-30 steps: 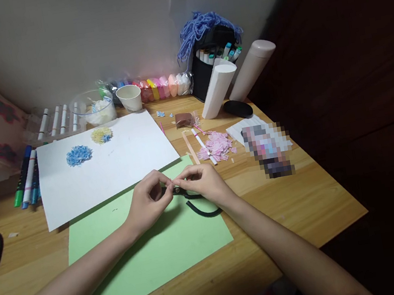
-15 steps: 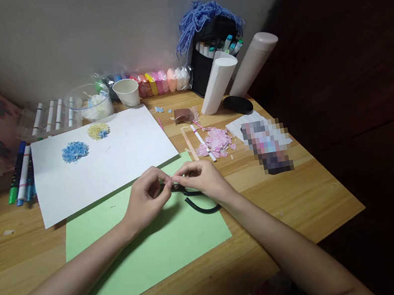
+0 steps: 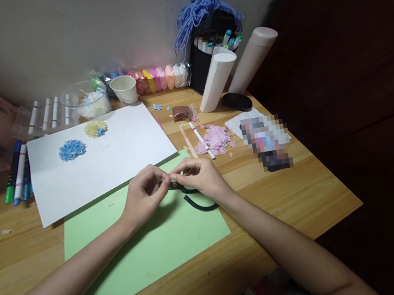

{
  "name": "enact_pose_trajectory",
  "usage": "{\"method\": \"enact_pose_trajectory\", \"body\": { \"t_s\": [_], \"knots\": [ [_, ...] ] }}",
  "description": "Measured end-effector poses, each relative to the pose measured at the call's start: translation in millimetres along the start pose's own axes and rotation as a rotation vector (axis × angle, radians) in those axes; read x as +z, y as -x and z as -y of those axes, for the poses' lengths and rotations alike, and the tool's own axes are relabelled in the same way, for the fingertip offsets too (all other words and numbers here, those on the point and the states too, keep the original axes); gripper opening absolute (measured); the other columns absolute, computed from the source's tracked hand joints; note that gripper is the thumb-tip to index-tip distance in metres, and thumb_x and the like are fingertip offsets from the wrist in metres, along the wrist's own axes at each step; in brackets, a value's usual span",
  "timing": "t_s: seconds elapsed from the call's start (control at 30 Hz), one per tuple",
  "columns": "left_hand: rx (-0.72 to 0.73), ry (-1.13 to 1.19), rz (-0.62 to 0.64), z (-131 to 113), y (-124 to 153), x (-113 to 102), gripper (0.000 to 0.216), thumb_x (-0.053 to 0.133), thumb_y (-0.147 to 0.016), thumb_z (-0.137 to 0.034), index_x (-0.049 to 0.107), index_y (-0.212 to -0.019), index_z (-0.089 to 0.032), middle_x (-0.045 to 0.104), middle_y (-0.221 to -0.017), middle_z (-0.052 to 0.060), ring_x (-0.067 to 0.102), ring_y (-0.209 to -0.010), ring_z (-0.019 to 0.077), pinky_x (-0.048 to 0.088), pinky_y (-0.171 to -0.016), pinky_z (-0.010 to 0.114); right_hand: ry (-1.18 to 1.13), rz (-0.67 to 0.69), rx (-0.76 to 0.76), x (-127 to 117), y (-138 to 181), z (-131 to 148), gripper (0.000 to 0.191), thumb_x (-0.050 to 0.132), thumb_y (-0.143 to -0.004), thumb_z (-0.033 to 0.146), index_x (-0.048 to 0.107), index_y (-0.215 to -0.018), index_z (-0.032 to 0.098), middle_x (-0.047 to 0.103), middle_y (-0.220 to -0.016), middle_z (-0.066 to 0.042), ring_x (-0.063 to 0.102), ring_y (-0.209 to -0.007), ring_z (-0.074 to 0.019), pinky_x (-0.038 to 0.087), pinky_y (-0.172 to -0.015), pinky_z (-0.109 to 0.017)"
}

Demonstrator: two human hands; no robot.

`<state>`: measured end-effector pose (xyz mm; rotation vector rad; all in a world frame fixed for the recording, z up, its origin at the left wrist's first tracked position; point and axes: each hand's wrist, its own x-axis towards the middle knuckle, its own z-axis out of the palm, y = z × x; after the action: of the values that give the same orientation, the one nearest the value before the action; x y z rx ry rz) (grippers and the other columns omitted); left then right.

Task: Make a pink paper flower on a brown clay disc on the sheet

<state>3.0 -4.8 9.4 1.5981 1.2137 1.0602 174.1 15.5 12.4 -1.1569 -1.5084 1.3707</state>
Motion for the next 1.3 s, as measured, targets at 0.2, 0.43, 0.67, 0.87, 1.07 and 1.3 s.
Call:
{"method": "enact_pose_trajectory", "body": {
  "t_s": [0.2, 0.43, 0.67, 0.87, 1.07, 1.3],
  "knots": [
    [-0.003, -0.005, 0.007, -1.0, -1.7, -0.7, 0.011, 0.059, -0.079, -0.021, 0.059, -0.069, -0.016, 0.055, -0.070, -0.001, 0.036, -0.051, 0.0065, 0.030, -0.047, 0.021, 0.022, -0.013, -0.016, 0.8, 0.8, -1.7, 0.019, 0.074, -0.072, 0.036, 0.075, -0.076, 0.018, 0.066, -0.072, -0.002, 0.058, -0.066, -0.0126, 0.042, -0.057, -0.025],
    [0.025, -0.031, 0.004, 0.9, -2.4, -1.2, 0.009, 0.058, -0.079, -0.018, 0.059, -0.070, -0.016, 0.053, -0.070, -0.001, 0.037, -0.053, 0.0067, 0.030, -0.048, 0.020, 0.005, -0.004, 0.017, 0.5, -0.5, -3.2, 0.018, 0.073, -0.072, 0.036, 0.075, -0.077, 0.019, 0.067, -0.074, -0.003, 0.059, -0.069, -0.0137, 0.044, -0.061, -0.027],
    [0.034, -0.028, -0.002, -0.3, -2.0, -1.6, 0.008, 0.059, -0.078, -0.016, 0.060, -0.070, -0.016, 0.054, -0.070, -0.002, 0.037, -0.053, 0.0066, 0.030, -0.047, 0.020, 0.025, -0.003, 0.019, 0.0, 0.8, -2.6, 0.015, 0.073, -0.072, 0.032, 0.075, -0.078, 0.018, 0.065, -0.074, -0.003, 0.057, -0.068, -0.0132, 0.039, -0.058, -0.027],
    [0.040, -0.040, -0.002, -0.8, -2.2, -0.7, 0.007, 0.060, -0.077, -0.015, 0.060, -0.069, -0.016, 0.054, -0.070, -0.001, 0.038, -0.055, 0.0069, 0.030, -0.048, 0.020, 0.084, -0.028, 0.014, 2.2, 2.1, -1.6, 0.017, 0.073, -0.072, 0.033, 0.074, -0.077, 0.017, 0.064, -0.072, -0.003, 0.049, -0.061, -0.0110, 0.032, -0.050, -0.025],
    [0.048, -0.050, -0.009, 0.2, -1.8, -0.9, 0.007, 0.060, -0.076, -0.015, 0.060, -0.070, -0.016, 0.054, -0.070, -0.002, 0.038, -0.054, 0.0070, 0.031, -0.048, 0.020, 0.127, -0.066, 0.012, 4.8, 1.9, 0.0, 0.014, 0.069, -0.071, 0.029, 0.072, -0.073, 0.015, 0.060, -0.067, -0.002, 0.043, -0.055, -0.0094, 0.030, -0.048, -0.024],
    [0.042, -0.063, -0.009, -1.0, -1.9, -0.1, 0.007, 0.059, -0.076, -0.015, 0.060, -0.069, -0.017, 0.054, -0.069, -0.002, 0.039, -0.054, 0.0071, 0.031, -0.048, 0.021, 0.135, -0.077, 0.038, 5.3, 2.2, -1.5, 0.014, 0.067, -0.071, 0.029, 0.071, -0.074, 0.015, 0.060, -0.068, -0.002, 0.044, -0.057, -0.0101, 0.031, -0.049, -0.024]
  ]
}}
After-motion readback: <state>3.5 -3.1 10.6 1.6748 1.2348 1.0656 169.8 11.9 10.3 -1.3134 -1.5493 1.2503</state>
